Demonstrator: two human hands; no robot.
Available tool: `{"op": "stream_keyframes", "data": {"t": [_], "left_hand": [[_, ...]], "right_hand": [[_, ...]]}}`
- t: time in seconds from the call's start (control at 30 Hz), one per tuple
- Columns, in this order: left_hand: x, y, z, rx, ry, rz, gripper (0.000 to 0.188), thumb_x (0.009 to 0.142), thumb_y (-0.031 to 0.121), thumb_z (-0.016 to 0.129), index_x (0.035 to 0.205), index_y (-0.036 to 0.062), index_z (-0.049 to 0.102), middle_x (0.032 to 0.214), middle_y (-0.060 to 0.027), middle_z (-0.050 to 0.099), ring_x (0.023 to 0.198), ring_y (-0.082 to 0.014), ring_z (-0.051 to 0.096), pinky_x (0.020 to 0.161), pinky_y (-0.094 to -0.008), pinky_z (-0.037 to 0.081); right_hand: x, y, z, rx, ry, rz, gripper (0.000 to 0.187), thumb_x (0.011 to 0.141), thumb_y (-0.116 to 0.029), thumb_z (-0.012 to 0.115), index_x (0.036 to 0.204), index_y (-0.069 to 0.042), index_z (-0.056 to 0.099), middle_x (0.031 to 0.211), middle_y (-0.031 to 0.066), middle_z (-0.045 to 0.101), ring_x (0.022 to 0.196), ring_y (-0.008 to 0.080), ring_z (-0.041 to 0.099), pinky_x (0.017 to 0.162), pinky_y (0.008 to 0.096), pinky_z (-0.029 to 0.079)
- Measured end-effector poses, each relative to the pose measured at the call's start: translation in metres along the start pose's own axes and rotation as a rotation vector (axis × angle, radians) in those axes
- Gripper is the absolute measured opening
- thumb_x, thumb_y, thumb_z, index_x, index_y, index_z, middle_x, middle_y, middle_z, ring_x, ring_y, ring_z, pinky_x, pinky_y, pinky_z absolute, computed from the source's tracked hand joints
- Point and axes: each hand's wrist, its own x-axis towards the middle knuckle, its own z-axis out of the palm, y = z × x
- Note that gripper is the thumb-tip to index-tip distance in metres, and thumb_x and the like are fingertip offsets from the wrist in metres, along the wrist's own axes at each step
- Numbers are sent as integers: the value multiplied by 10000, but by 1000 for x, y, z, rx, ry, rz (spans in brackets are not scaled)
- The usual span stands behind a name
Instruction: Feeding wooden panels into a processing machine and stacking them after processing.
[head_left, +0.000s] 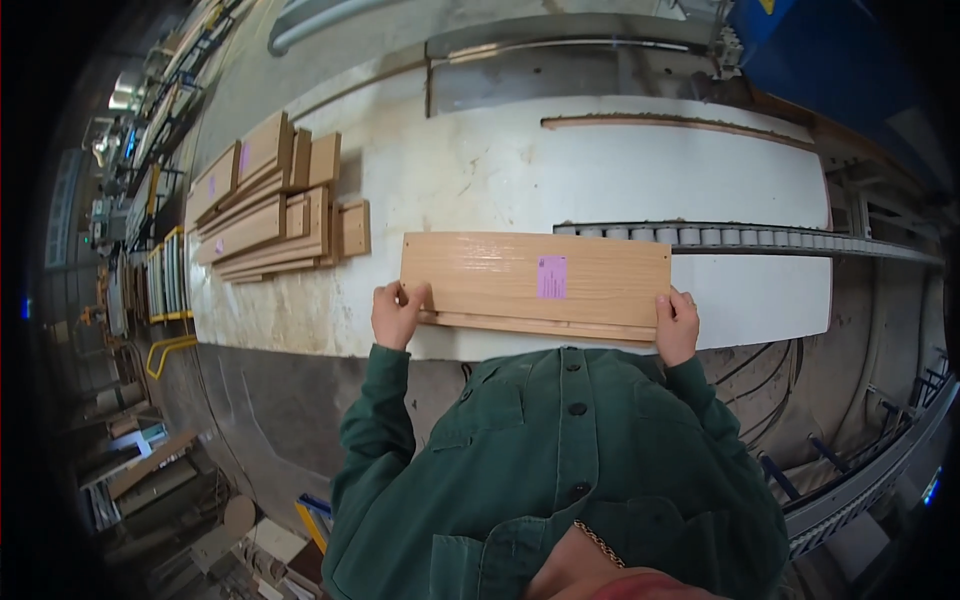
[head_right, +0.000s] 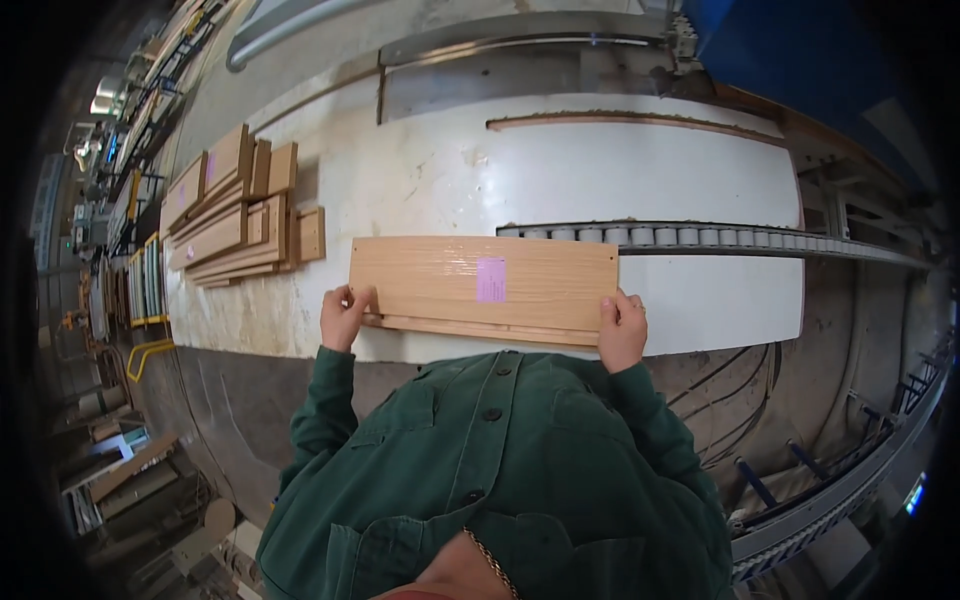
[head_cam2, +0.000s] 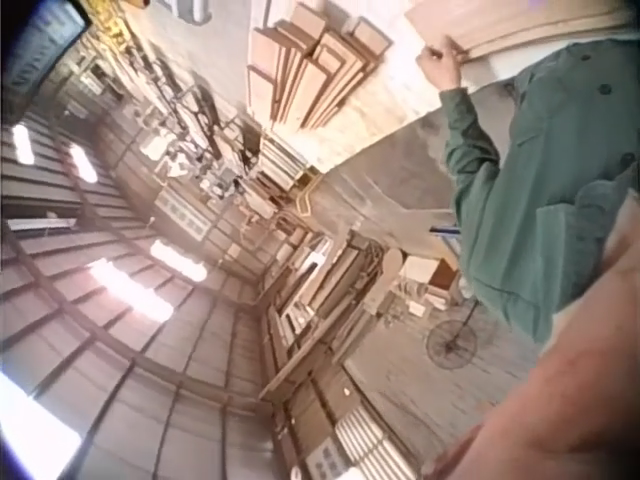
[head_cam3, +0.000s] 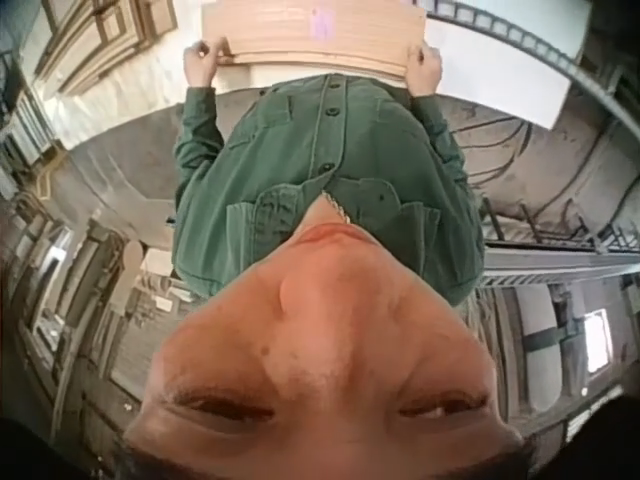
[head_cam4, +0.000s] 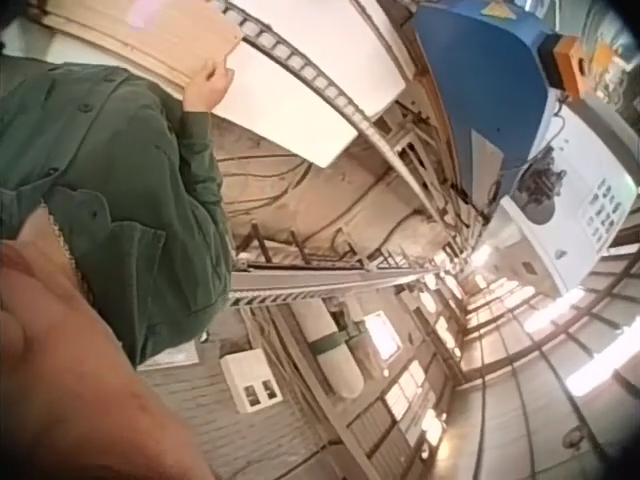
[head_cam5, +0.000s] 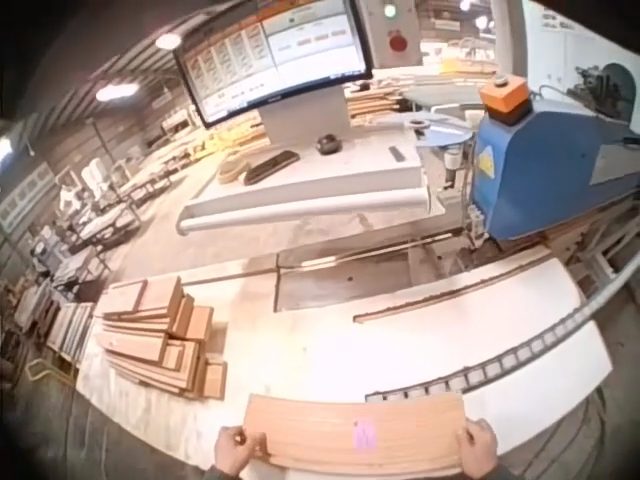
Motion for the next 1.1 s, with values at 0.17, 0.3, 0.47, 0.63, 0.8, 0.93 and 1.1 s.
{"op": "stream_keyframes", "data": {"t": [0.17, 0.3, 0.47, 0.63, 0.8, 0.93, 1.1], "left_hand": [[29, 46, 4, -58, -72, 72, 441, 663, 392, 638, 805, -19, 563, 717, -132, 450, 680, -255, 454, 624, -313, 394], [104, 85, 37, -277, -89, 164, 457, 660, 394, 622, 819, -32, 574, 742, -172, 486, 716, -275, 453, 640, -338, 397], [187, 139, 69, -303, -53, 131, 585, 611, 459, 612, 857, -70, 571, 844, -244, 526, 813, -339, 518, 753, -359, 413], [222, 178, 78, -221, 1, 136, 599, 603, 456, 613, 890, -68, 571, 914, -253, 556, 853, -323, 547, 749, -351, 427], [223, 194, 69, -362, -173, 221, 568, 576, 400, 693, 910, -44, 574, 897, -220, 565, 836, -298, 540, 750, -331, 421], [205, 170, 67, -24, 10, 440, 629, 564, 453, 710, 952, -20, 563, 836, -158, 518, 780, -270, 506, 700, -325, 430], [207, 167, 77, 28, 121, 478, 519, 621, 471, 653, 902, 41, 586, 783, -126, 531, 746, -267, 521, 656, -343, 429]], "right_hand": [[66, 8, -15, 222, 360, -82, 178, 813, -143, 459, 875, -5, 551, 747, 157, 510, 700, 307, 481, 648, 368, 391], [174, 24, -24, 109, 305, -63, 249, 835, -166, 421, 953, 15, 544, 809, 161, 580, 767, 239, 549, 700, 307, 417], [273, 8, -28, 1, 315, 83, 263, 791, -246, 439, 887, -50, 585, 842, 196, 572, 820, 357, 525, 732, 375, 421], [312, -10, -26, -85, 370, 181, 248, 756, -227, 448, 864, -65, 603, 915, 184, 560, 879, 360, 508, 774, 433, 401], [297, -16, -20, -270, 614, 7, 197, 720, -187, 501, 852, -93, 613, 897, 170, 553, 869, 325, 506, 755, 407, 406], [239, -47, -13, 65, 550, 9, 287, 731, -190, 557, 998, -85, 559, 813, 116, 562, 772, 266, 528, 683, 364, 422], [238, -60, 57, 653, 139, 243, 715, 771, -172, 535, 1234, 121, 75, 651, 87, 559, 526, 159, 537, 474, 260, 439]]}}
